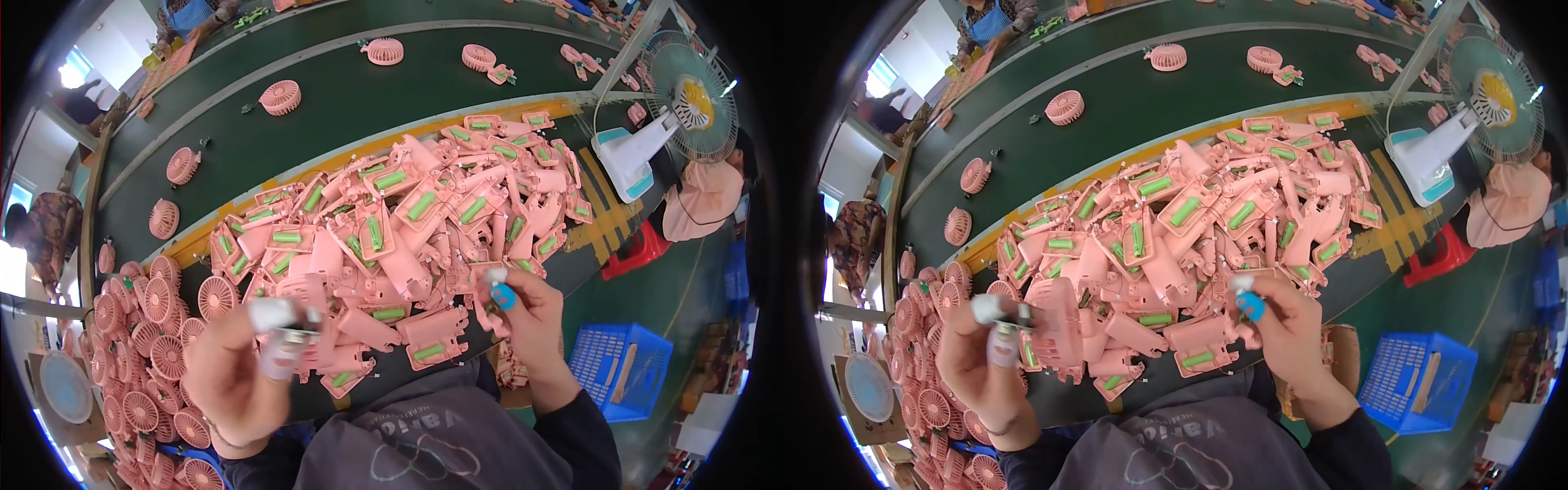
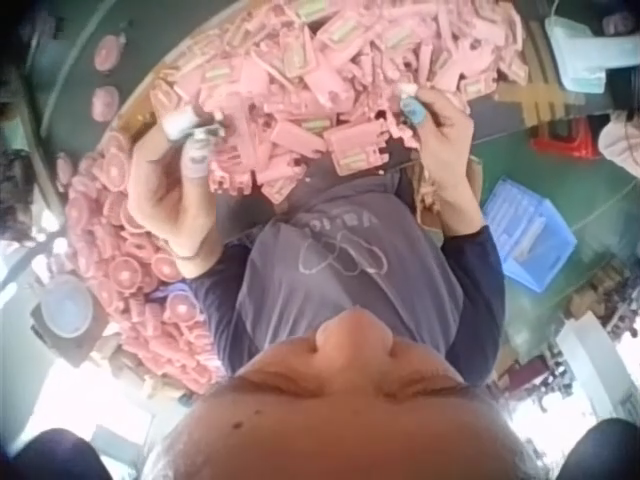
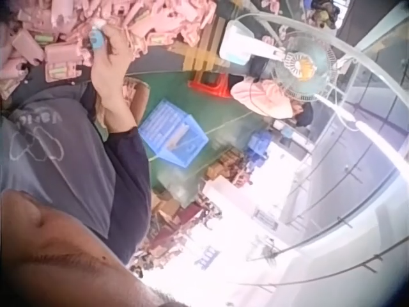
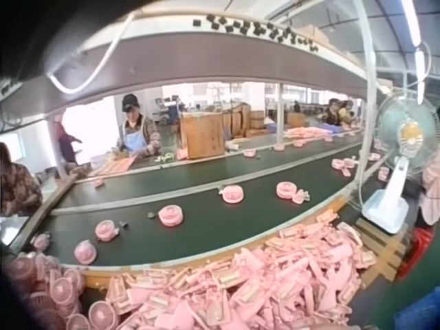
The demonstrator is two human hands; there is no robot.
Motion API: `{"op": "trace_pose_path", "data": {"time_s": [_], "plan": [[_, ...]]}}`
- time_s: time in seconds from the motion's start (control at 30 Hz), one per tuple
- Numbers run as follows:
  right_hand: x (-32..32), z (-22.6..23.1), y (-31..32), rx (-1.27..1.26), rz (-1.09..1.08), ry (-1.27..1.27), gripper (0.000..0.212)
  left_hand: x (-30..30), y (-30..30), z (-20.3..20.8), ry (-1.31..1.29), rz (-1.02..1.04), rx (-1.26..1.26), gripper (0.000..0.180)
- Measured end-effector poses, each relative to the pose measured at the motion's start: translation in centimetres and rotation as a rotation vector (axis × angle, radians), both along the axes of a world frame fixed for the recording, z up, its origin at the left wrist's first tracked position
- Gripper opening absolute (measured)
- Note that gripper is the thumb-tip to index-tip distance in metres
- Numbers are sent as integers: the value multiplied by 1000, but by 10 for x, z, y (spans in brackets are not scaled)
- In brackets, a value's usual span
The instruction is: The person empties a box of mini fan components onto the table, connects the wires and circuit boards into the fan casing parts by hand, and places the fan pieces onto the conveyor belt.
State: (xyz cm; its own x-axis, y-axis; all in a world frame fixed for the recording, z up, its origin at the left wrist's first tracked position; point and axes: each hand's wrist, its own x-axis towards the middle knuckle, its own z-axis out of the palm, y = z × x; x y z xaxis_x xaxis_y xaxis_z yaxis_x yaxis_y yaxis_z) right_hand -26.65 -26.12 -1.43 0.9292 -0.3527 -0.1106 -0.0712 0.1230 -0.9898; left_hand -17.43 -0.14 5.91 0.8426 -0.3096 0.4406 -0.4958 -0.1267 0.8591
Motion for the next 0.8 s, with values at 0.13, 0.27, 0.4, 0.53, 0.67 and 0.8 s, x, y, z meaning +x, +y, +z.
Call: {"op": "trace_pose_path", "data": {"time_s": [0.13, 0.27, 0.4, 0.53, 0.67, 0.8], "plan": [[3, 32, 10, 170, 252, 29, 17, 8, -32, 6, -263, -184, 322, 27], [8, 39, 25, 271, 305, -10, 14, -1, -45, -10, -162, -276, 390, 22], [14, 38, 27, 173, 292, -135, 12, -1, -49, -14, -128, -272, 300, 25], [21, 42, 26, -79, 355, -127, 14, 6, -48, -12, -170, -291, 285, 23], [32, 35, 26, -435, 313, -396, 17, 13, -48, -10, -225, -313, 267, 20], [35, 37, 28, -442, 320, -413, 19, 12, -43, -5, -170, -303, 292, 17]]}}
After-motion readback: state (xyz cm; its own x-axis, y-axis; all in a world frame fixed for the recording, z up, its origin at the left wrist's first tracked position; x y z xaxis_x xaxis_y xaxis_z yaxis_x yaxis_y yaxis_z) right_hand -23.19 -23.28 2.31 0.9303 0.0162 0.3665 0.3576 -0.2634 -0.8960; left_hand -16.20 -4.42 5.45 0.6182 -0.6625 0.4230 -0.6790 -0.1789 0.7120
